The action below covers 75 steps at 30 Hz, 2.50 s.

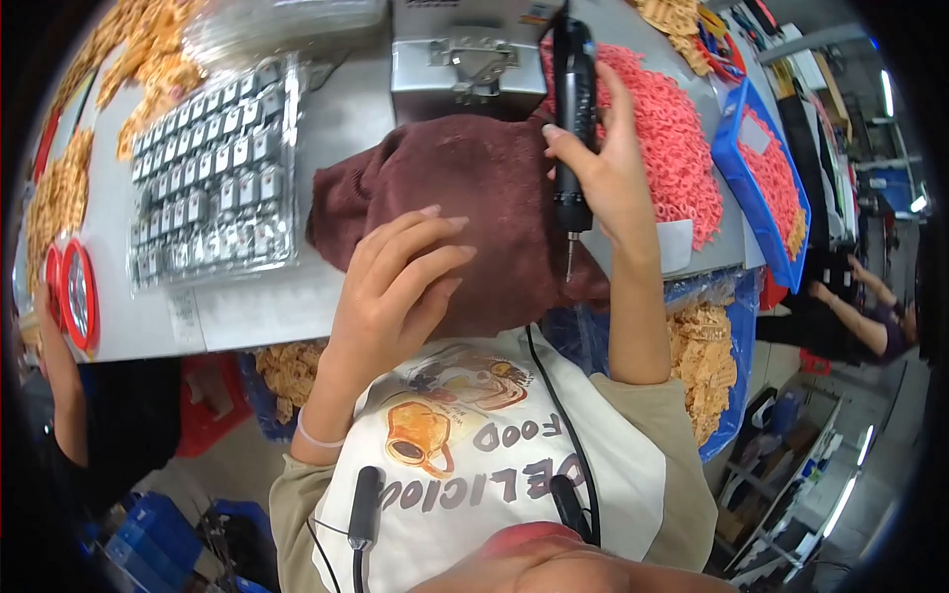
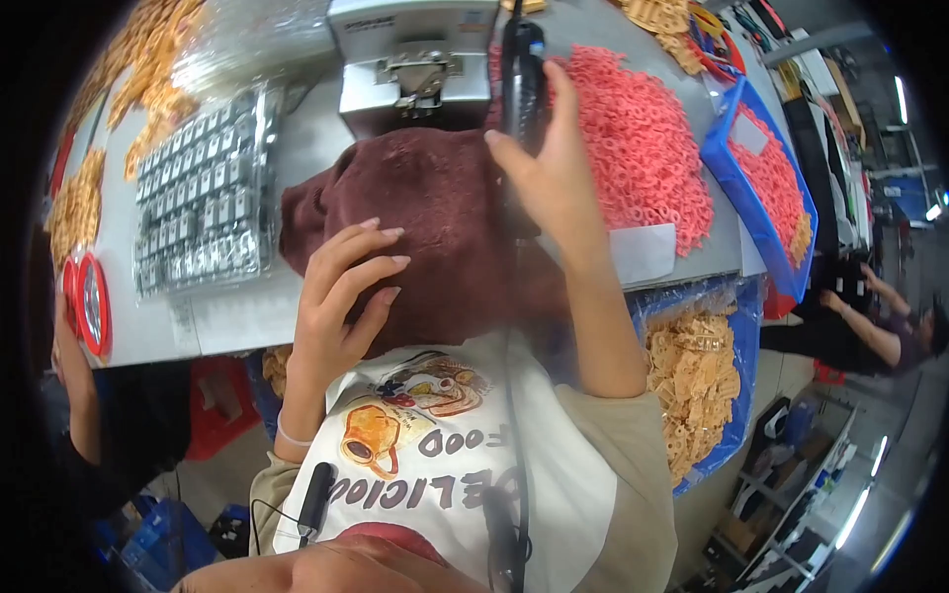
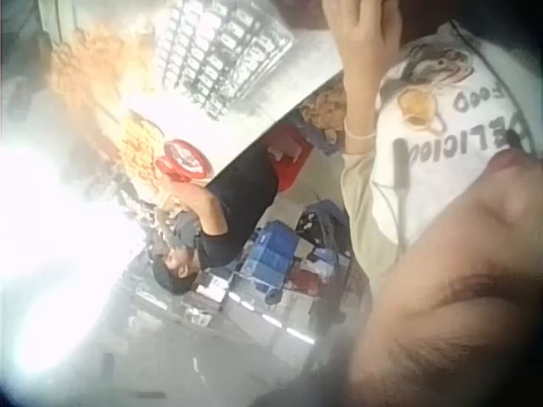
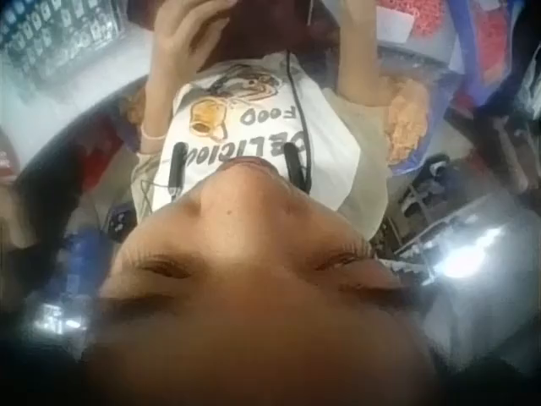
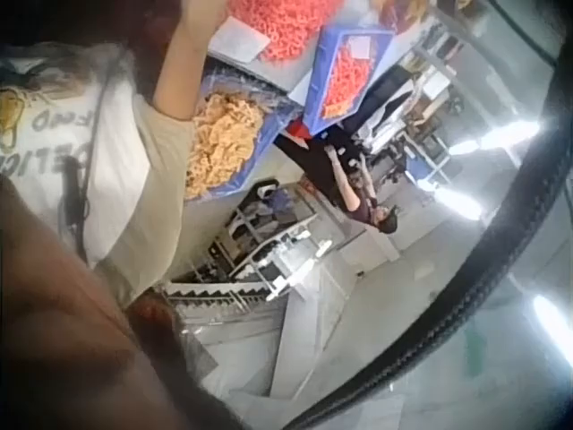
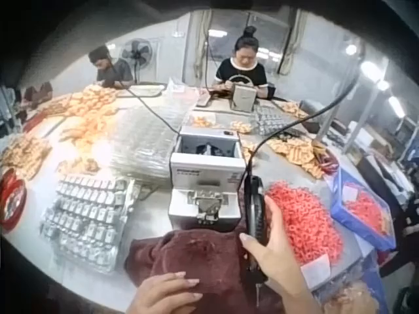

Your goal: The person assembles small plastic components for a toy by securing pink plastic gears into a plastic toy housing with small screws using an electric screwdriver.

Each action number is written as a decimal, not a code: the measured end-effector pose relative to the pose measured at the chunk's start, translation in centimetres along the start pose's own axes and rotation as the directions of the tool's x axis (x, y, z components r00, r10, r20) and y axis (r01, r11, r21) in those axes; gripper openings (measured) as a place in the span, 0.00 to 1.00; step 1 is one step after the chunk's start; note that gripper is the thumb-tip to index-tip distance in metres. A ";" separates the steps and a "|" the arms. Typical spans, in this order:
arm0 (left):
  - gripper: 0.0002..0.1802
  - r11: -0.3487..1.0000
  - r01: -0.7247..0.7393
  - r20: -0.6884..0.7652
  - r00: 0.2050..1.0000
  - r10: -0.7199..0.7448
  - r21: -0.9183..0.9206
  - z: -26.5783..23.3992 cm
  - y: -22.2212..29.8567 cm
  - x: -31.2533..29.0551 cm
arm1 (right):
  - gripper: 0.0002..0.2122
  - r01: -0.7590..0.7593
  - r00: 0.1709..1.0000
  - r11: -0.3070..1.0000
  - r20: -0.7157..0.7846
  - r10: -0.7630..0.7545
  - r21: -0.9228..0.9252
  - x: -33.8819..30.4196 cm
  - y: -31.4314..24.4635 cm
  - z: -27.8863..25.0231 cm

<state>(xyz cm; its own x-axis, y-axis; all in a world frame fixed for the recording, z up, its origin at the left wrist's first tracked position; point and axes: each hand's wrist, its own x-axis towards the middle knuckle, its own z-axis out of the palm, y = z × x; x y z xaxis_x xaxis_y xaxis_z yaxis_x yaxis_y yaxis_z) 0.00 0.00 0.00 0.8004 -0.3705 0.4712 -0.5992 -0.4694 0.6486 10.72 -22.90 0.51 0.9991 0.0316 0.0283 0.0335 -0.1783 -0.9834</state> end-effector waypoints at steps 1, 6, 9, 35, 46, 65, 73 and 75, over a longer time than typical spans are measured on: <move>0.20 0.999 0.009 -0.018 1.000 -0.008 0.050 0.1 -0.2 0.2 | 0.38 0.098 0.995 0.990 -0.013 -0.100 -0.101 0.2 0.8 0.1; 0.19 0.993 0.011 -0.064 0.998 -0.004 0.117 2.6 0.4 2.8 | 0.33 0.215 0.975 0.847 0.060 -0.214 -0.487 0.9 1.4 -2.5; 0.19 0.994 0.028 -0.037 0.999 -0.025 0.102 4.0 -0.1 3.2 | 0.29 0.074 0.997 0.821 0.054 -0.052 -0.566 0.3 0.3 -3.2; 0.16 0.953 0.101 -0.002 0.994 -0.105 0.286 4.5 -0.9 2.2 | 0.20 -0.502 0.496 0.806 -0.868 -0.029 -0.314 -3.0 9.3 -52.8; 0.16 0.961 0.081 -0.033 0.997 -0.075 0.265 4.6 -1.0 2.2 | 0.19 -0.094 0.592 0.985 -0.803 -0.059 -0.142 -3.8 6.4 -52.1; 0.37 0.273 0.384 0.323 0.915 -0.242 -0.882 8.1 5.6 8.3 | 0.29 0.369 0.880 0.881 0.196 -0.434 0.296 -8.6 -3.2 -10.0; 0.35 0.226 0.352 0.218 0.859 -0.463 -0.908 4.2 3.2 4.5 | 0.16 -0.216 0.783 0.372 -0.388 -0.486 -0.903 -5.2 9.8 -39.2; 0.40 0.347 0.280 0.064 0.851 -0.521 -0.895 2.8 1.4 3.0 | 0.15 -0.231 0.760 0.312 -0.371 -0.534 -0.922 -4.7 9.8 -37.3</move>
<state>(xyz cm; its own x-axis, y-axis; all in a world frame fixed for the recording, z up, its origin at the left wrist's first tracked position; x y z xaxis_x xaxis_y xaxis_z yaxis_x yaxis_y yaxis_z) 1.45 -4.04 0.65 0.9922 -0.1222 0.0248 0.0332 0.4504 0.8922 7.29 -61.51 -2.58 0.7509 -0.2460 0.6128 -0.1963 -0.9692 -0.1485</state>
